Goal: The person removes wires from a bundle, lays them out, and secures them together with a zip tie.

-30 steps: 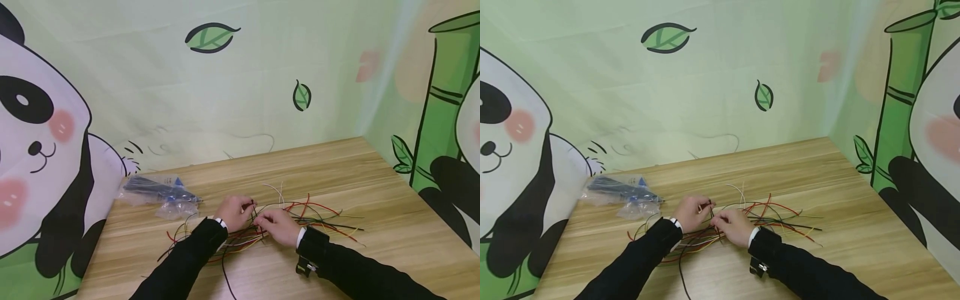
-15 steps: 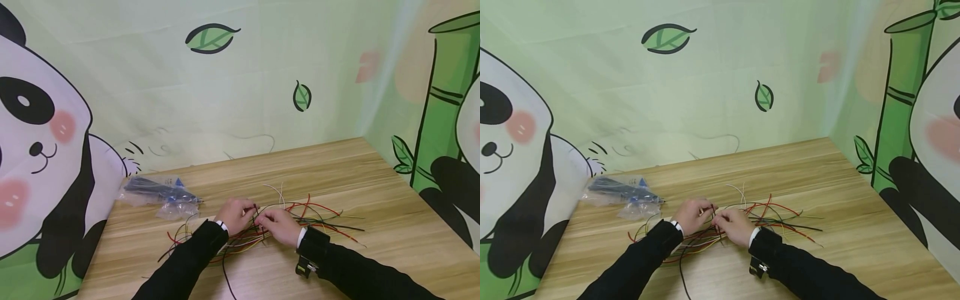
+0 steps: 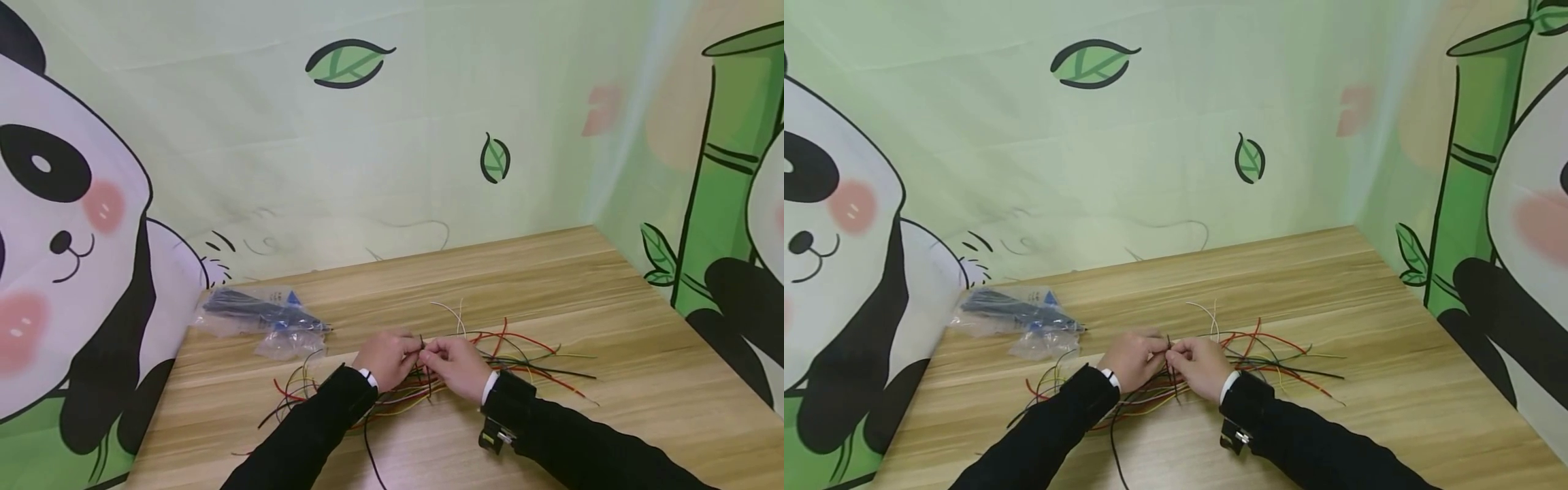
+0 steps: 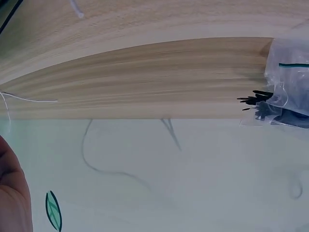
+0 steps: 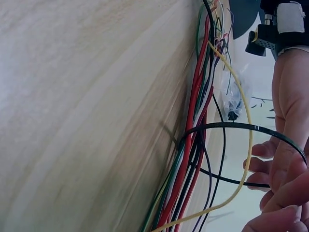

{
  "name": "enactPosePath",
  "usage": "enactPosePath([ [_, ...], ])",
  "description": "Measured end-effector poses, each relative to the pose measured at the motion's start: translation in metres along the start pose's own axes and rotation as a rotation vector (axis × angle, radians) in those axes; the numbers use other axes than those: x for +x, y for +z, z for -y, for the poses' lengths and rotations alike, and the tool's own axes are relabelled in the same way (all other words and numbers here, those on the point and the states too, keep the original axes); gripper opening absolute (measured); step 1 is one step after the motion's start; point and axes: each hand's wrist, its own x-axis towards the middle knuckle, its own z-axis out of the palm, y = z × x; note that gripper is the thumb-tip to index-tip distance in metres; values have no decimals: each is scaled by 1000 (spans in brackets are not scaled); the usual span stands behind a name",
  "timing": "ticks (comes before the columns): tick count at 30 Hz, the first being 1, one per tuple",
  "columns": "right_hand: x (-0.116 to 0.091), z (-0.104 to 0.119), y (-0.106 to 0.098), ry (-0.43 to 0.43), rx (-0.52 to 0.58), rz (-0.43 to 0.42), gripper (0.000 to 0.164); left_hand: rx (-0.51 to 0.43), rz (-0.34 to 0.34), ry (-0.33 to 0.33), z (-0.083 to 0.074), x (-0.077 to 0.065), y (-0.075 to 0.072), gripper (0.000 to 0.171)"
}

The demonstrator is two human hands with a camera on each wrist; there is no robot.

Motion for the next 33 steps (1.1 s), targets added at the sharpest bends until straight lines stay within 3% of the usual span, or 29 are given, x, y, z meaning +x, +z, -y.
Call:
enactPosePath([
  [9, 0, 1, 3, 47, -15, -57, 19, 1, 27, 59, 2, -2, 0, 5],
  [15, 2, 2, 6, 102, 68, -85, 14, -27, 63, 35, 0, -3, -2, 7],
  [18, 4, 4, 7, 84, 39, -106, 12, -96, 99, -42, -1, -2, -5, 9],
  [21, 6, 7, 8, 72, 16, -122, 11, -241, 111, -198, -1, 2, -10, 15],
  [25, 9, 10, 8, 85, 3, -138, 12, -447, 62, -371, -1, 10, -16, 19],
  [28, 13, 12, 8, 96, -4, -134, 12, -501, 25, -411, -1, 15, -19, 18],
  [33, 18, 12, 7, 93, -13, -86, 13, -466, -8, -406, 1, 15, -19, 17],
])
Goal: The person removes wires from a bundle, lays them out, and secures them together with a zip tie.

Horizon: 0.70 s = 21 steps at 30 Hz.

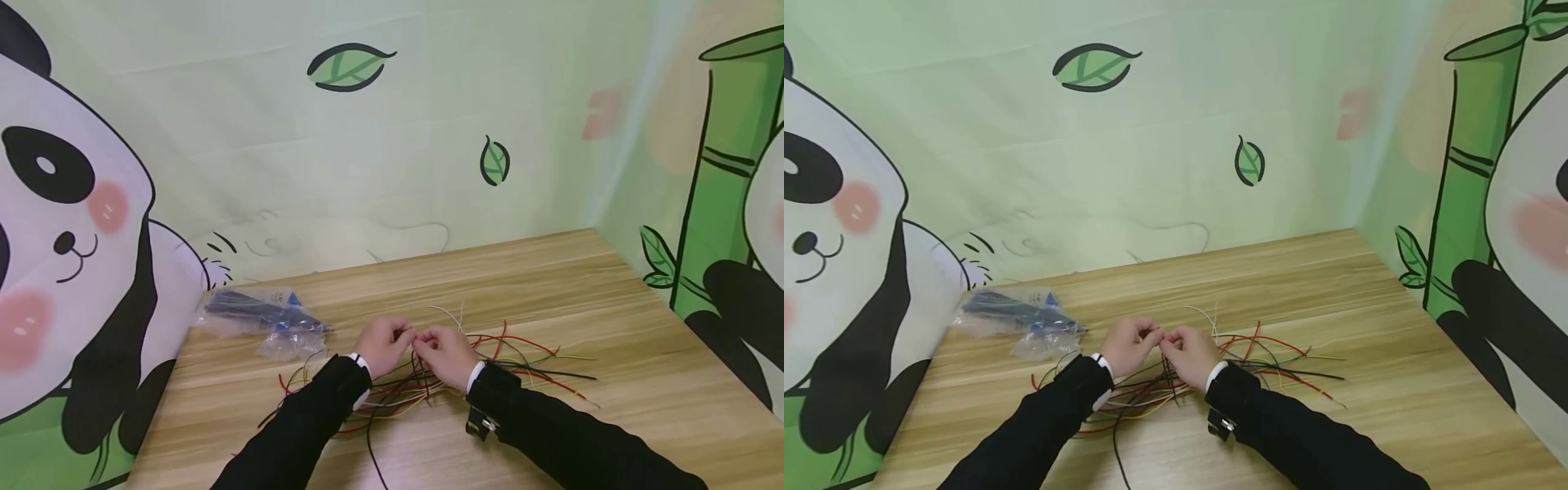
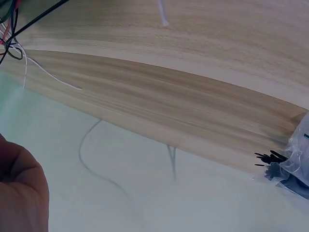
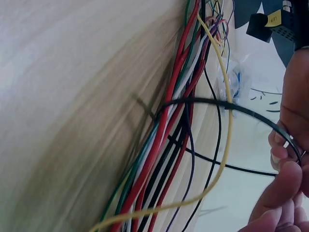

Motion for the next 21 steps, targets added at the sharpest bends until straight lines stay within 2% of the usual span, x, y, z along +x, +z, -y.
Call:
enactPosePath([
  [4, 1, -1, -3, -27, -39, 44, 11, 29, -1, 2, 0, 0, -2, 17],
  [8, 1, -3, -5, -105, -132, 103, 11, 17, -27, -53, 0, 3, -7, 19],
  [11, -1, -3, -6, -155, -200, 130, 11, 2, -59, -69, -2, 6, -13, 20],
  [16, -5, -5, -5, -201, -342, 145, 13, -7, -92, -65, -3, 13, -21, 20],
  [21, -9, -10, -3, -261, -476, 164, 16, 6, -160, -57, -5, 21, -28, 21],
])
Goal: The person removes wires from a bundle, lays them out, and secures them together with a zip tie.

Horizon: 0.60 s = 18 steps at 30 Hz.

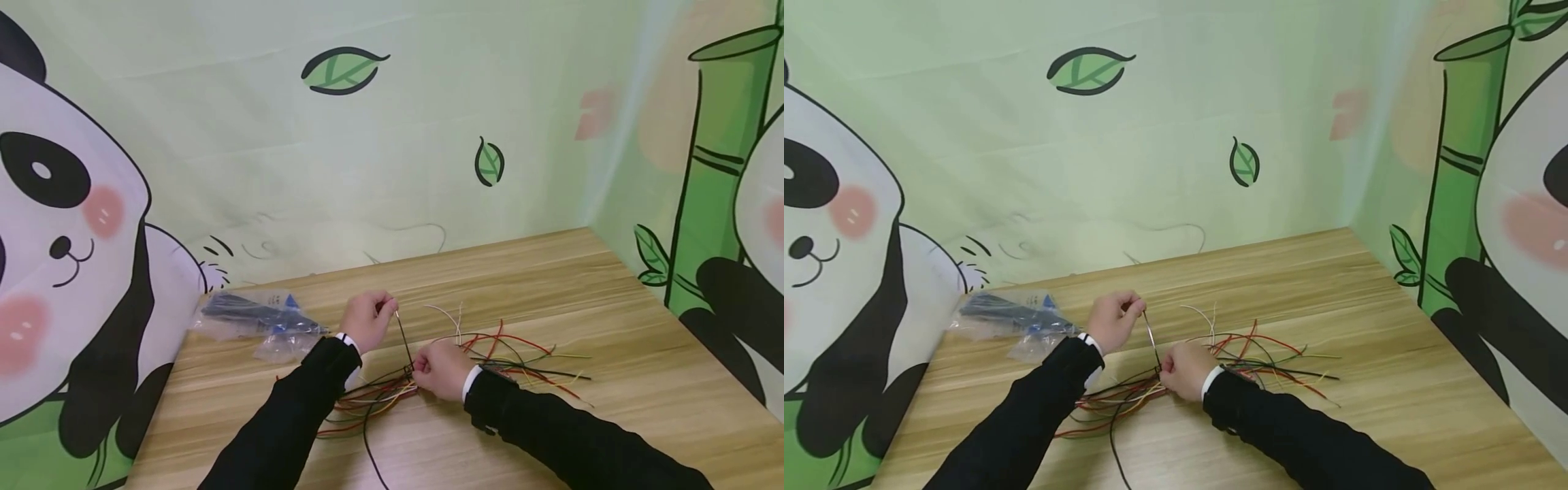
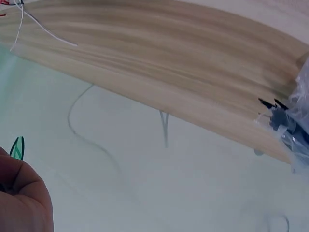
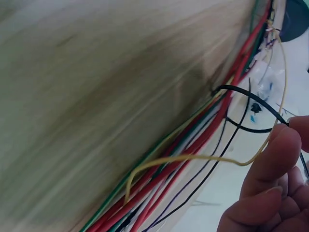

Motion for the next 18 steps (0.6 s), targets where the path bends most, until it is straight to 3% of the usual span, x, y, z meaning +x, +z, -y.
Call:
enactPosePath([
  [8, -2, -3, 4, -26, -75, -4, 22, 16, -63, -12, -1, 8, -6, 21],
  [12, -3, -5, 6, -25, -91, -20, 24, -28, -79, -22, -1, 7, -1, 22],
  [14, -3, -6, 6, -28, -91, -24, 23, -81, -30, -41, 1, 0, 5, 22],
  [16, -2, -6, 7, -33, -87, -22, 22, -112, 68, -49, 5, -9, 14, 24],
  [18, -2, -6, 6, -48, -90, -26, 20, -108, 173, -14, 7, -21, 22, 22],
])
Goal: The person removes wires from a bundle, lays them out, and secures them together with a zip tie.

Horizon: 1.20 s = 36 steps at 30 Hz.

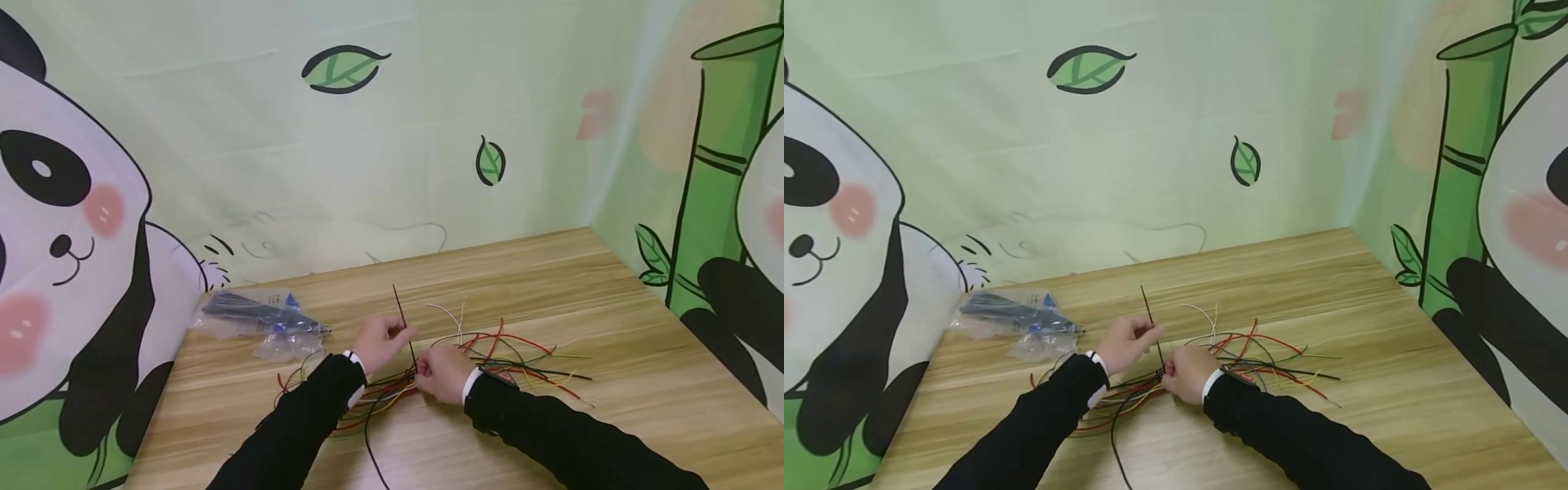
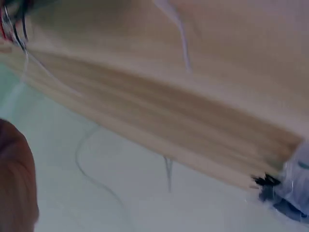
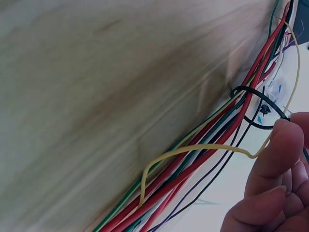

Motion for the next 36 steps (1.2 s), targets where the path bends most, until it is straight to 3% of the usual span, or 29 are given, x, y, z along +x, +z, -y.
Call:
enactPosePath([
  [2, 1, 0, 1, -16, -12, -13, 19, 23, 67, 34, 3, -10, 8, 21],
  [4, 1, -1, 3, -29, -16, -33, 18, 41, 86, 61, 5, -17, 13, 19],
  [10, 5, -3, 5, -81, -4, -65, 14, -57, 73, -30, 4, -20, 14, 24],
  [16, 9, -3, 1, -75, 73, -6, 12, 3, 18, -2, 2, -17, 10, 23],
  [19, 10, -4, -2, -63, 82, 24, 14, 32, -8, -21, 1, -15, 8, 24],
  [30, 16, -10, 0, -41, 2, 92, 18, 66, -142, -18, -5, 0, -8, 25],
  [36, 18, -11, 2, -43, -26, 133, 25, 71, -182, -57, -9, 8, -15, 28],
])
